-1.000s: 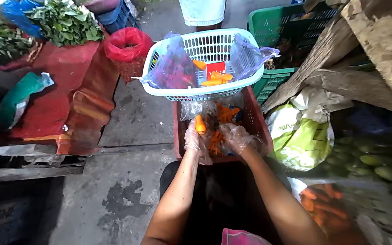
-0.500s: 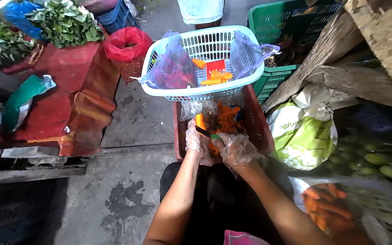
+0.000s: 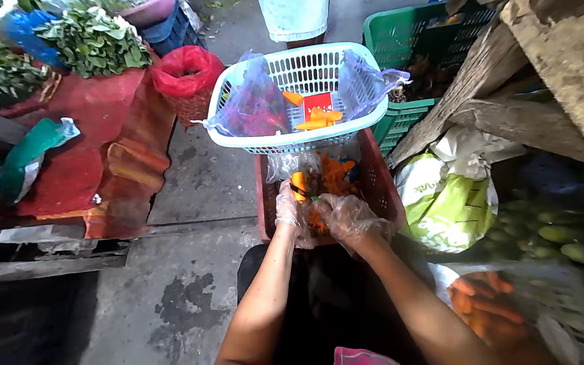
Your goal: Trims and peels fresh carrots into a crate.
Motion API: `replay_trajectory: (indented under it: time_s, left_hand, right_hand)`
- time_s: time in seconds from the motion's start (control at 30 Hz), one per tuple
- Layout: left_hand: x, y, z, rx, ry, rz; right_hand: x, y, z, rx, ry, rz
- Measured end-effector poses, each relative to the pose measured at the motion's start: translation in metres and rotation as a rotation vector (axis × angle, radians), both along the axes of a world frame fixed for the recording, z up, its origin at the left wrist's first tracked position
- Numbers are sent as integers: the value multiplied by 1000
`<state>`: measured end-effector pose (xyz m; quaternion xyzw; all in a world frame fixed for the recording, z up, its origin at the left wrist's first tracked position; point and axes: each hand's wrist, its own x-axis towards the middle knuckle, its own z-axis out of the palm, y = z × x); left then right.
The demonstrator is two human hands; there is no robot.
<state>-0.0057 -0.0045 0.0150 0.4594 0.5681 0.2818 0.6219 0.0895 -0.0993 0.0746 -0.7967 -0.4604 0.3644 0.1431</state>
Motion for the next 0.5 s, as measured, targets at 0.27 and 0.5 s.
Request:
replay_trajectory:
  time_s: [0.27,0.5]
  left_hand:
    - [-3,-6,-2,-177,-269,34]
    - [-1,0,9,-322,-466,109]
  right_hand:
    - [34,25,-53,-71,-23,-152]
    - [15,-10,-22,128,90,-206]
